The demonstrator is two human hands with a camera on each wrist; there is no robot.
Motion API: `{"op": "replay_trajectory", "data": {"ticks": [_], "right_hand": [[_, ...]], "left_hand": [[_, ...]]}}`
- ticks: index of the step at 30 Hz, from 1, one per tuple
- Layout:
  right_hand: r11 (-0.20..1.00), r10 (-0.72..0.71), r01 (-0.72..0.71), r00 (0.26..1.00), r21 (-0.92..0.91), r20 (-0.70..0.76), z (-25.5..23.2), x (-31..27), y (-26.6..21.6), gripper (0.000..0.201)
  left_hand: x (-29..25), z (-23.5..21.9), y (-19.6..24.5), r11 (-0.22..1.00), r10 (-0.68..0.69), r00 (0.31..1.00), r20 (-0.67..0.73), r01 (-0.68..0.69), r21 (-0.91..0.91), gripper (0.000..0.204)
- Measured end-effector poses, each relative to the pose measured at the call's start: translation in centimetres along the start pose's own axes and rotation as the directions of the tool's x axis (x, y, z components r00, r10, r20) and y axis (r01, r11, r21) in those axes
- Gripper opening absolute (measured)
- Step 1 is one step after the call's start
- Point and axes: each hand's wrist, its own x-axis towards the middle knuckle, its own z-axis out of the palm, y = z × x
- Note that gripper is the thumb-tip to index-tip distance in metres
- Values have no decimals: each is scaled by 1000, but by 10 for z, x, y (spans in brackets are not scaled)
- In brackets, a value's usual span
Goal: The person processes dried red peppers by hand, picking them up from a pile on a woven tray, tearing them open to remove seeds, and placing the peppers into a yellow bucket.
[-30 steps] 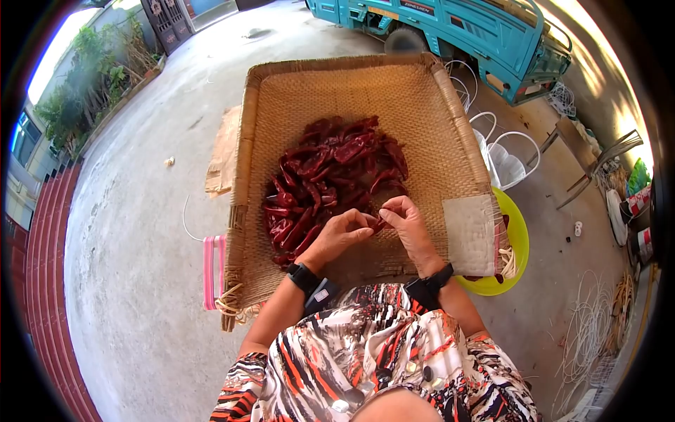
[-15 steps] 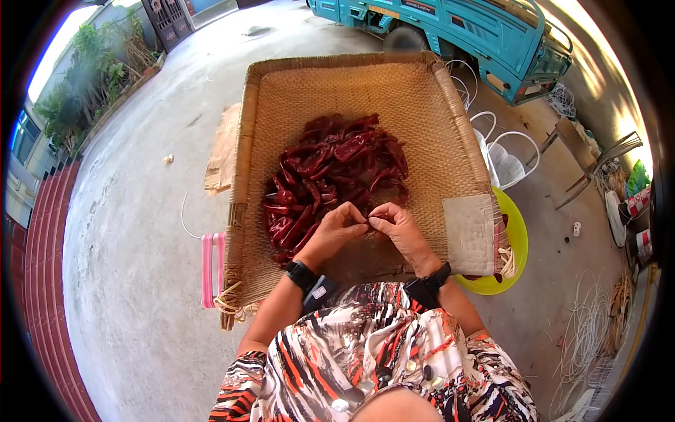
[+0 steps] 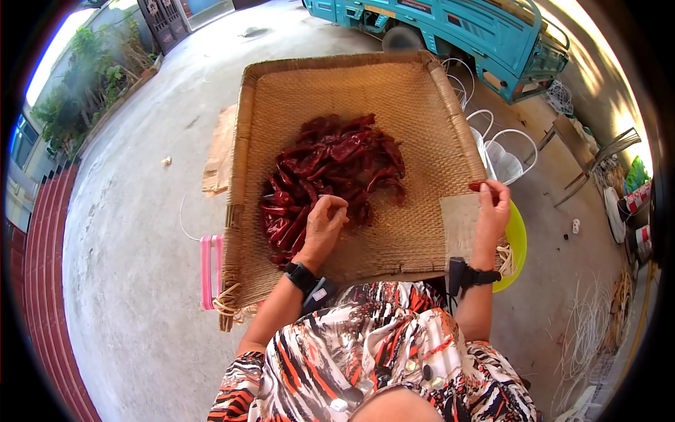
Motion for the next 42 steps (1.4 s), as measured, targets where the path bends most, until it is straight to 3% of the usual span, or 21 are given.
{"op": "replay_trajectory", "data": {"ticks": [2,4,5,8,9,12,15,18,22,25,28,29,30,32,35,38,40,42], "right_hand": [[972,-126,103,987,-211,-102,-27,15,11,10],[862,-255,147,953,-485,-164,-47,19,21,13],[870,-209,98,961,-482,-182,-52,17,23,18],[629,-142,-2,983,-777,-117,-71,14,51,22],[643,-86,-14,992,-766,-90,-70,12,50,25],[492,-146,-7,985,-871,-91,-64,6,42,25],[694,101,-127,992,-708,-79,-65,12,58,26],[598,-15,-49,997,-800,-72,-66,9,64,27],[563,-177,34,981,-825,-80,-58,4,55,25],[582,-330,212,944,-785,10,-36,-3,35,22],[735,-259,348,937,-582,234,2,-14,25,19],[835,-128,271,942,-479,311,15,-23,17,17],[911,-6,170,917,-376,399,30,-33,3,15],[913,19,220,819,-345,574,53,-50,-9,19],[894,-152,404,678,-192,720,78,-68,-13,24],[958,56,197,584,-208,810,90,-73,-25,29],[955,18,238,544,-175,839,94,-72,-25,29],[946,-61,305,502,-111,862,97,-72,-21,27]], "left_hand": [[0,1,-2,999,33,999,-11,-33,25,8],[1,0,-5,997,29,1000,-8,-29,73,11],[2,-1,-7,985,74,997,11,-75,155,13],[3,-2,-6,920,182,981,71,-195,340,19],[1,-1,1,903,206,975,87,-223,366,21],[2,-1,-2,860,251,958,141,-287,421,25],[1,-3,-9,820,241,951,196,-307,482,26],[3,-2,-9,790,210,949,235,-306,532,27],[0,4,-20,783,141,970,199,-232,577,31],[0,4,-23,752,171,963,209,-265,603,31],[2,-3,-17,743,253,938,235,-345,574,32],[2,-3,-16,764,267,937,224,-348,543,29],[3,-3,-16,785,281,936,212,-351,511,27],[3,-3,-12,836,254,953,164,-301,459,22],[2,-1,0,905,178,980,87,-197,377,18],[1,0,4,927,220,972,81,-234,294,19],[0,1,5,918,277,957,91,-291,268,19],[-1,0,3,956,207,975,75,-218,196,18]]}}
